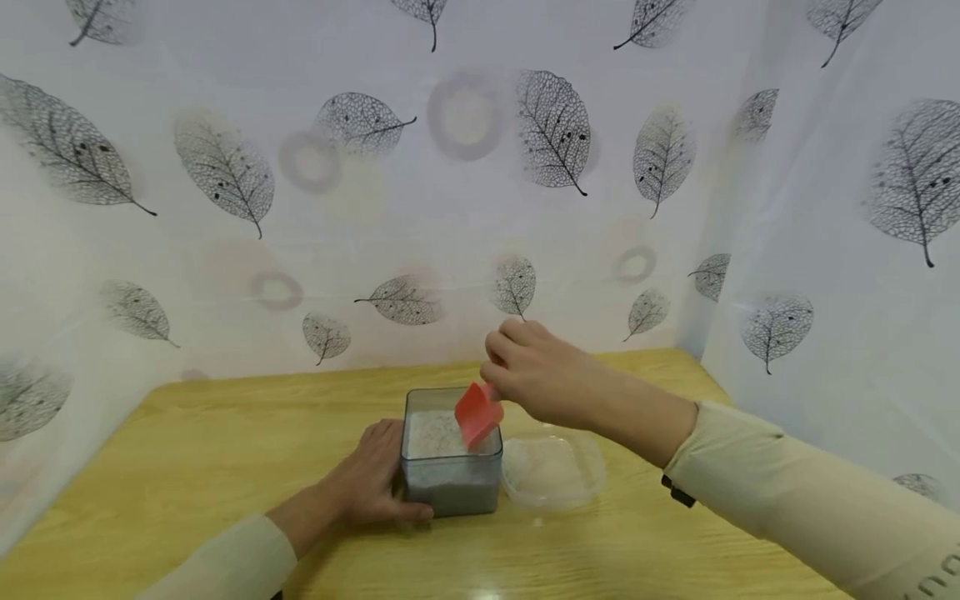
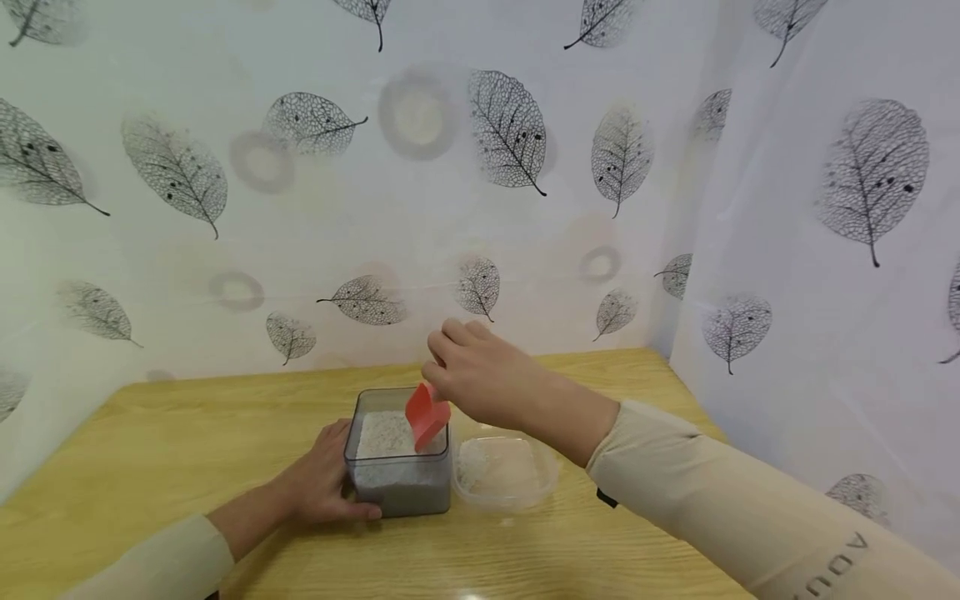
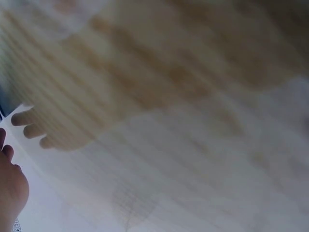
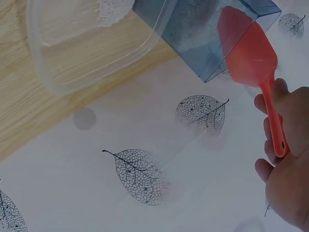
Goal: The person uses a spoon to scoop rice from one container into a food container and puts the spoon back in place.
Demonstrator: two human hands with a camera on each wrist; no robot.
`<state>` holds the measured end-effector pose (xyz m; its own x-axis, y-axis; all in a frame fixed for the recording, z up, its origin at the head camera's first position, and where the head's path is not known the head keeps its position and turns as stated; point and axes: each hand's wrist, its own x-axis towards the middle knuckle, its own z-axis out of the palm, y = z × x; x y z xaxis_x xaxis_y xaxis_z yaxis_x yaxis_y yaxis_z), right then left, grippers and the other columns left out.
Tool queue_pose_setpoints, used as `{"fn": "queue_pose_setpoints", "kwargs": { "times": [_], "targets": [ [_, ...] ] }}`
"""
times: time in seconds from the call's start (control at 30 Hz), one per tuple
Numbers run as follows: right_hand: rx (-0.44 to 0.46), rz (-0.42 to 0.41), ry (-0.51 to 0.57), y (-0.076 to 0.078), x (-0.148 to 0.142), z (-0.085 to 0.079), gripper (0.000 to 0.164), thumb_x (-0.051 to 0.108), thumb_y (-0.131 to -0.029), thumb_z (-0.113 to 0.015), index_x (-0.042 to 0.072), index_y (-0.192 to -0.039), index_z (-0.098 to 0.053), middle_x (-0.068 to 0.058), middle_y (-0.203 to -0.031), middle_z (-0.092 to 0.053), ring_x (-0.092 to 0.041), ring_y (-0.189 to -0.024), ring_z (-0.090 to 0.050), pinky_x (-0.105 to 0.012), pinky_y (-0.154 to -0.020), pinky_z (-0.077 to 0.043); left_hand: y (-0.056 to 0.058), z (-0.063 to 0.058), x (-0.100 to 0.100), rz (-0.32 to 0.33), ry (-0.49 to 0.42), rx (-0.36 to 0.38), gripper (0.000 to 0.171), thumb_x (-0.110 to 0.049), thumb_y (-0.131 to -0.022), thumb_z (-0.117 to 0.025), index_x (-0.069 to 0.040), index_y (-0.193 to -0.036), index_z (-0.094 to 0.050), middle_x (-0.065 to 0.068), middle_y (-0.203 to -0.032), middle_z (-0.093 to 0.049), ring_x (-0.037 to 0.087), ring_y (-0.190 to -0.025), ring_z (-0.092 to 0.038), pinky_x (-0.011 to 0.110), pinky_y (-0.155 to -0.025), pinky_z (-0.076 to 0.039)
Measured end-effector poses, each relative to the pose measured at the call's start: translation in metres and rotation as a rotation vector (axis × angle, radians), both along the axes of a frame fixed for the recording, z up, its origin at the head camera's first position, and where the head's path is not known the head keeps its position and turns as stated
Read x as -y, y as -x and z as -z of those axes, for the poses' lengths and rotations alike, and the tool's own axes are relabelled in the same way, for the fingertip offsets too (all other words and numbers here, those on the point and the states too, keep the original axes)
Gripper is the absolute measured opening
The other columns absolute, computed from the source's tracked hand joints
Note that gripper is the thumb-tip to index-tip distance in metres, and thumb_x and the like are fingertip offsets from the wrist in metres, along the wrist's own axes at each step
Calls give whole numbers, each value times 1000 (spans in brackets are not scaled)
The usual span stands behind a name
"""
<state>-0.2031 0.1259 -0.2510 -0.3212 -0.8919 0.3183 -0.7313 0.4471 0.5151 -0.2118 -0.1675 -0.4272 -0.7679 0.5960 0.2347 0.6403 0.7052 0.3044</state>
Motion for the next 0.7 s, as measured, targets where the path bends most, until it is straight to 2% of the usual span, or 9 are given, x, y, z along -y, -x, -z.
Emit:
{"fn": "queue_pose_setpoints", "kwargs": {
  "times": [0.17, 0.33, 0.47, 0.57, 0.7],
  "targets": [
    [42, 65, -92, -3, 9, 5, 21, 36, -99, -60, 16, -91, -61, 0, -91, -46, -19, -83, -36, -32, -77, -35, 1, -1, 0, 5, 10, -3, 113, -84, -70, -63, -13, -152, -32, 6, -147, -47, 23, -133, -41, 52, -116, -28],
    [44, 78, -138, -5, 14, 12, 25, 39, -100, -58, 17, -88, -60, 1, -91, -47, -19, -82, -39, -33, -78, -39, 1, -2, -1, 2, 11, 26, 112, -83, -70, -64, -15, -152, -31, 4, -148, -45, 23, -134, -39, 52, -117, -26],
    [46, 100, -161, -7, 15, 16, 27, 41, -100, -57, 17, -89, -58, 2, -89, -47, -18, -80, -36, -33, -76, -35, 1, -3, -1, 5, 2, 29, 111, -83, -70, -65, -16, -152, -32, 3, -147, -46, 23, -133, -39, 51, -117, -26],
    [103, 105, -143, -8, 14, 21, 27, 40, -100, -57, 14, -92, -57, 2, -86, -44, -18, -79, -34, -32, -75, -32, 2, -2, -1, 7, -3, 28, 111, -83, -69, -65, -15, -151, -32, 4, -145, -47, 23, -132, -40, 52, -116, -27],
    [222, 97, -77, -9, 10, 31, 25, 37, -101, -56, 13, -95, -54, 1, -86, -44, -18, -80, -35, -31, -76, -34, 2, -1, 0, 6, -2, 35, 112, -84, -70, -64, -15, -152, -32, 3, -146, -46, 22, -132, -39, 52, -116, -27]
  ]
}}
